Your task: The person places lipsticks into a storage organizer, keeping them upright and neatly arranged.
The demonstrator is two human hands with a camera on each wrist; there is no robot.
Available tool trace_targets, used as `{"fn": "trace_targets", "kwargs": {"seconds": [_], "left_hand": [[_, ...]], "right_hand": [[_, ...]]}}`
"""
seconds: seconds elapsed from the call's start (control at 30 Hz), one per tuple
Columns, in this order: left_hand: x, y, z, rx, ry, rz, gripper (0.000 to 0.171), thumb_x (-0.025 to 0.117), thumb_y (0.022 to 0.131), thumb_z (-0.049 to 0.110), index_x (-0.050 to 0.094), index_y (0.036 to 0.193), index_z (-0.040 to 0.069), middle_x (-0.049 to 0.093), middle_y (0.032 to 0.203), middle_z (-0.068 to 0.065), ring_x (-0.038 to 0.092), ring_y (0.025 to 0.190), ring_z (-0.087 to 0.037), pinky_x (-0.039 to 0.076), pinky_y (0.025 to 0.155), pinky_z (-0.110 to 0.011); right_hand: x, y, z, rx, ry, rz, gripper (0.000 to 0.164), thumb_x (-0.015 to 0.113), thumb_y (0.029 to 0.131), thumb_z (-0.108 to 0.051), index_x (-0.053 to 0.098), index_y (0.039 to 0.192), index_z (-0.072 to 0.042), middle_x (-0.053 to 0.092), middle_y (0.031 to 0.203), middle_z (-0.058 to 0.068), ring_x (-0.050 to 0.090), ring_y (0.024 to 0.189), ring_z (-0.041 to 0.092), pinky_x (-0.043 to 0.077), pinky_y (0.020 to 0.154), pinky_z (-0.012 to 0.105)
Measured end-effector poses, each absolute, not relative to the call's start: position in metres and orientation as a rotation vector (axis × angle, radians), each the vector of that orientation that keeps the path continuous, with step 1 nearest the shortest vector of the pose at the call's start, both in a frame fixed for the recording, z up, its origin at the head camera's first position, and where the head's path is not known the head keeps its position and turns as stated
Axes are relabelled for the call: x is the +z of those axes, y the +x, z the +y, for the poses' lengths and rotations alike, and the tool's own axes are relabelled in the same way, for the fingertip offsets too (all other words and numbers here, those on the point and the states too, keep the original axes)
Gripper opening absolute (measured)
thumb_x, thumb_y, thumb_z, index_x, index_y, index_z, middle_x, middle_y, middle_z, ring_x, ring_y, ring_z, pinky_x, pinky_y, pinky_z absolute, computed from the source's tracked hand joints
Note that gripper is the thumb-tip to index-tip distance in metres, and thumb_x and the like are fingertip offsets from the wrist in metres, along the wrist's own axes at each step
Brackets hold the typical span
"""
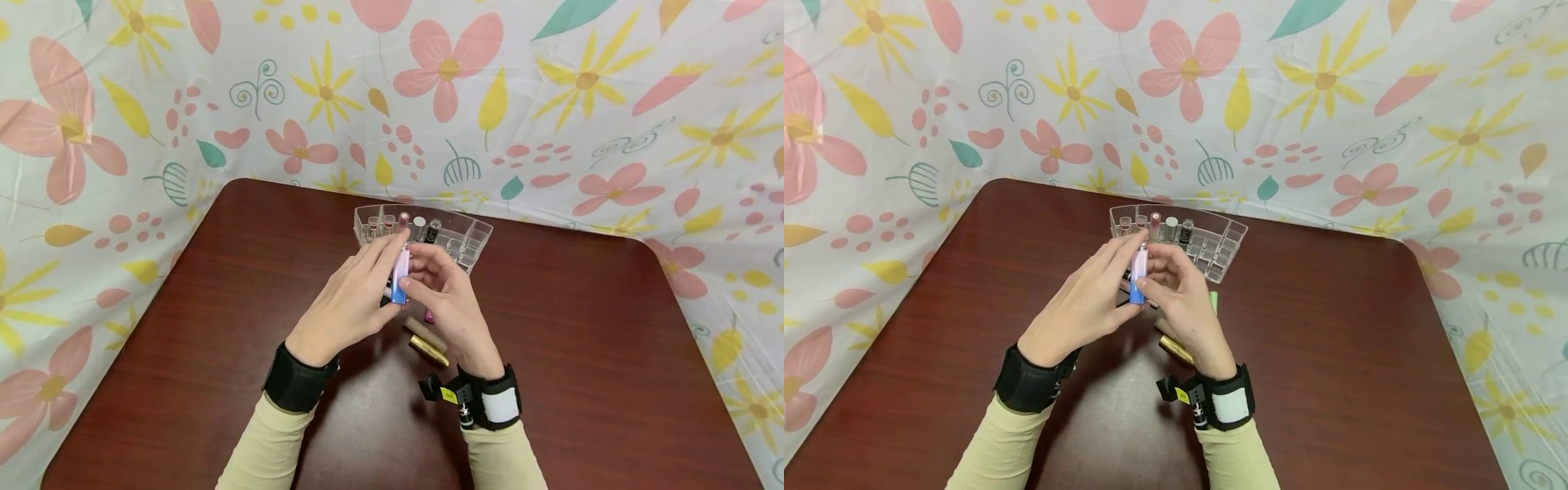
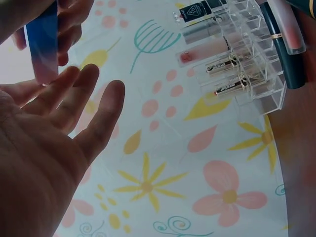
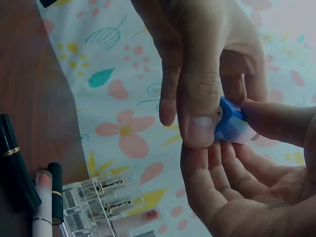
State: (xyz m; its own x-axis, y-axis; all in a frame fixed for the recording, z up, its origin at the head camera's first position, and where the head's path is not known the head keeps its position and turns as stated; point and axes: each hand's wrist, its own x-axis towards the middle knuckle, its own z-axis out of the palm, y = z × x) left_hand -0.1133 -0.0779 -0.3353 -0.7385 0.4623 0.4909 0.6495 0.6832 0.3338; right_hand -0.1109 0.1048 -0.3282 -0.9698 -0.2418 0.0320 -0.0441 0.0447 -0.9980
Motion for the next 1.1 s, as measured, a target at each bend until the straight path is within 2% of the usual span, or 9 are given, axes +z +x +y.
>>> {"fn": "trace_targets", "kwargs": {"seconds": [0.1,0.23,0.33,0.47,0.57,0.7,0.83,1.0,1.1], "left_hand": [[-0.336,-0.116,-0.076,-0.73,-0.883,-2.501,0.101,0.086,0.081,0.028,0.026,0.161,0.011,0.043,0.157,-0.01,0.048,0.141,-0.021,0.049,0.106,-0.041],[-0.337,-0.116,-0.076,-0.747,-0.899,-2.457,0.1,0.086,0.08,0.038,0.031,0.159,0.01,0.045,0.155,-0.009,0.046,0.142,-0.021,0.04,0.117,-0.039],[-0.337,-0.115,-0.076,-0.774,-0.896,-2.428,0.1,0.087,0.079,0.041,0.034,0.158,0.011,0.047,0.153,-0.008,0.047,0.14,-0.021,0.038,0.119,-0.037],[-0.337,-0.115,-0.075,-0.802,-0.894,-2.406,0.102,0.087,0.077,0.047,0.036,0.158,0.013,0.047,0.151,-0.007,0.048,0.138,-0.021,0.04,0.116,-0.037],[-0.337,-0.115,-0.075,-0.787,-0.899,-2.401,0.102,0.088,0.076,0.048,0.037,0.157,0.013,0.048,0.149,-0.008,0.049,0.136,-0.022,0.043,0.114,-0.038],[-0.338,-0.116,-0.075,-0.764,-0.908,-2.421,0.105,0.088,0.076,0.048,0.034,0.159,0.014,0.047,0.151,-0.007,0.048,0.137,-0.022,0.043,0.114,-0.039],[-0.34,-0.118,-0.075,-0.773,-0.921,-2.434,0.109,0.088,0.075,0.049,0.029,0.161,0.017,0.045,0.156,-0.005,0.046,0.14,-0.02,0.04,0.116,-0.039],[-0.341,-0.12,-0.076,-0.751,-0.92,-2.434,0.105,0.088,0.077,0.047,0.032,0.16,0.016,0.047,0.154,-0.006,0.046,0.141,-0.021,0.038,0.118,-0.04],[-0.342,-0.121,-0.077,-0.73,-0.913,-2.432,0.103,0.087,0.077,0.047,0.034,0.159,0.016,0.049,0.152,-0.006,0.047,0.14,-0.022,0.04,0.116,-0.04]], "right_hand": [[-0.328,-0.113,0.109,-2.09,-0.31,2.127,0.044,0.064,0.096,-0.002,0.055,0.139,-0.009,0.066,0.114,0.001,0.066,0.101,0.015,0.056,0.084,0.023],[-0.327,-0.112,0.115,-2.198,-0.368,1.903,0.043,0.058,0.1,0.0,0.052,0.142,-0.005,0.067,0.116,0.001,0.066,0.097,0.013,0.056,0.076,0.023],[-0.328,-0.112,0.118,-2.239,-0.408,1.734,0.041,0.053,0.102,0.0,0.05,0.143,-0.004,0.068,0.119,0.003,0.065,0.099,0.013,0.056,0.078,0.024],[-0.328,-0.114,0.119,-2.245,-0.396,1.665,0.036,0.051,0.105,-0.006,0.051,0.141,-0.005,0.067,0.122,0.004,0.066,0.103,0.013,0.056,0.084,0.025],[-0.328,-0.114,0.118,-2.221,-0.357,1.723,0.036,0.054,0.105,-0.01,0.052,0.141,-0.008,0.066,0.119,0.003,0.064,0.09,0.012,0.054,0.07,0.022],[-0.328,-0.113,0.116,-2.193,-0.316,1.837,0.042,0.06,0.1,-0.006,0.052,0.14,-0.013,0.066,0.112,0.001,0.057,0.073,0.011,0.045,0.055,0.019],[-0.328,-0.113,0.116,-2.207,-0.299,1.845,0.042,0.058,0.101,-0.003,0.05,0.141,-0.013,0.067,0.112,0.0,0.059,0.078,0.01,0.047,0.059,0.02],[-0.328,-0.114,0.116,-2.211,-0.32,1.81,0.04,0.053,0.103,-0.005,0.048,0.142,-0.013,0.067,0.115,0.0,0.065,0.094,0.011,0.055,0.074,0.024],[-0.328,-0.115,0.116,-2.196,-0.32,1.814,0.04,0.054,0.103,-0.006,0.047,0.142,-0.013,0.068,0.115,0.001,0.067,0.092,0.012,0.057,0.074,0.026]]}}
